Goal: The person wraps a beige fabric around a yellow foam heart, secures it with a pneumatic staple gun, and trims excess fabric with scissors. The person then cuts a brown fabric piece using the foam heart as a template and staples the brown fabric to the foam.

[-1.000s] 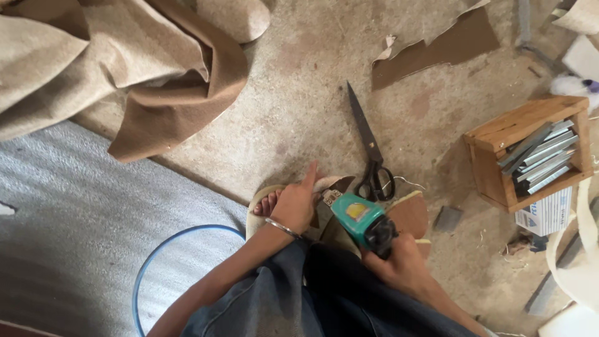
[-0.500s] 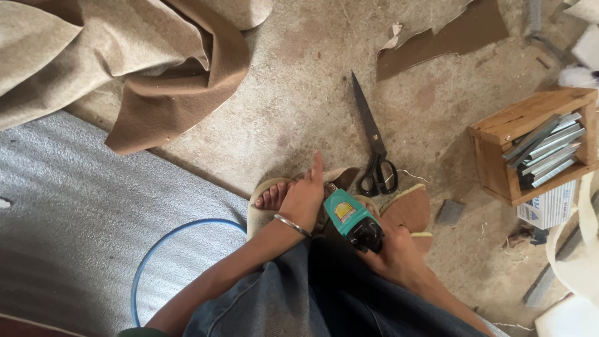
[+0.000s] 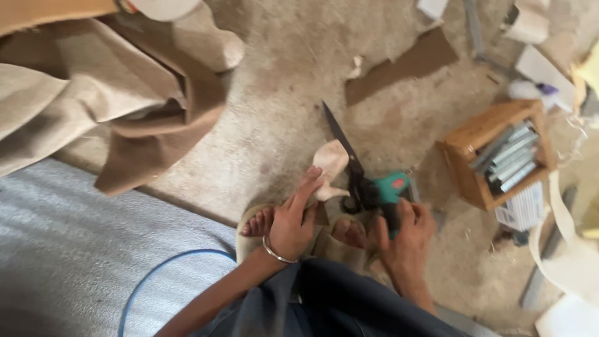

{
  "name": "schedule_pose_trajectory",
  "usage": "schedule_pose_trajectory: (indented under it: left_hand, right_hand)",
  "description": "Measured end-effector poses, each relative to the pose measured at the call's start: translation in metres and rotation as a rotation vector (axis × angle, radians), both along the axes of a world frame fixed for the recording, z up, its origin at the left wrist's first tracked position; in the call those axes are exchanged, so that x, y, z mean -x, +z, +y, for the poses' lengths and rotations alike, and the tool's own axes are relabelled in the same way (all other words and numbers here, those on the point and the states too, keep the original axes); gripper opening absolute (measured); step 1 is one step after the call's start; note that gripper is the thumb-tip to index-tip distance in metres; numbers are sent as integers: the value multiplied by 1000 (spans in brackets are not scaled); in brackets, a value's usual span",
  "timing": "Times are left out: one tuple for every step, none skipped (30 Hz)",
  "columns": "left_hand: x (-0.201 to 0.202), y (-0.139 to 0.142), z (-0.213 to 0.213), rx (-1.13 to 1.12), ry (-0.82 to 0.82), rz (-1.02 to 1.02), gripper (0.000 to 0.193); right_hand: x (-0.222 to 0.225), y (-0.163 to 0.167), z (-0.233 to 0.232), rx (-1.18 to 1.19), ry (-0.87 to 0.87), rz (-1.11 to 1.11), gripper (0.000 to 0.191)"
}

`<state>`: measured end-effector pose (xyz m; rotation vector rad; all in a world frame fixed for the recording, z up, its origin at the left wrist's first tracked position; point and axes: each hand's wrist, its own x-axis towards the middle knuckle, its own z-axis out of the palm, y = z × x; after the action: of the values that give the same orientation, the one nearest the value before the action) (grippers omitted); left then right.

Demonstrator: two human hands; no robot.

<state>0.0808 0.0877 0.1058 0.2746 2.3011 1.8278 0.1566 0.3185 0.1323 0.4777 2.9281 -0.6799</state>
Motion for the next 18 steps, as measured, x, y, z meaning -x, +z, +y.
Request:
schedule_pose_trajectory:
  left_hand:
    - [-4,-7,3,46,-59,123,55]
    - [-10,-14,5,89,-117,245,58]
    - [-16,-20,10,109,-213,297,56]
    - [-22,-27,14,128,-312,362,55]
    - [-25,-33,16,150,-411,430,55]
    - [-29,-39,18,27,-371,268,55]
    - [-35,-40,17,-92,-325,90,56]
    - [-39,-41,17,-207,-278,-95,56]
    - [-39,-43,15,-155,-173,-180,58]
    - [-35,-44,14,-102,-59,-251,61]
    - [-29,-45,13,-49,60,-325,64]
    - [-20,-46,13,-112,120,-392,70]
    - [-4,-50,16,-175,181,-461,76]
    - [11,-51,17,-240,240,-526,84]
    - [22,-50,18,-164,215,-551,81]
    - [34,-47,21,-93,190,-570,79]
    - [43,-42,21,-21,160,-589,78]
    - [49,-36,20,58,194,-582,70]
  right_hand:
    - [-2,3,-8,96,14,73,41]
    - [-3,5,-14,765,-219,-103,48]
    - [1,2,-18,1427,-459,-269,56]
    - [9,-11,-27,1356,-662,-346,49]
    - [15,-21,-35,1282,-861,-421,42]
    - [18,-28,-35,1238,-796,-372,37]
    - [19,-35,-38,1190,-736,-339,33]
    - [17,-39,-38,1144,-681,-311,31]
    - [16,-40,-35,1163,-638,-337,29]
    - [13,-39,-30,1182,-578,-357,27]
    - [12,-38,-26,1201,-514,-381,26]
    - [12,-36,-22,1322,-430,-306,24]
    - [12,-33,-18,1440,-348,-230,22]
    - [14,-31,-15,1554,-264,-147,20]
    - [17,-28,-13,1536,-349,-229,20]
    - [21,-26,-11,1510,-427,-305,20]
    - [25,-25,-9,1481,-509,-377,20]
    - [31,-26,-9,1406,-416,-327,20]
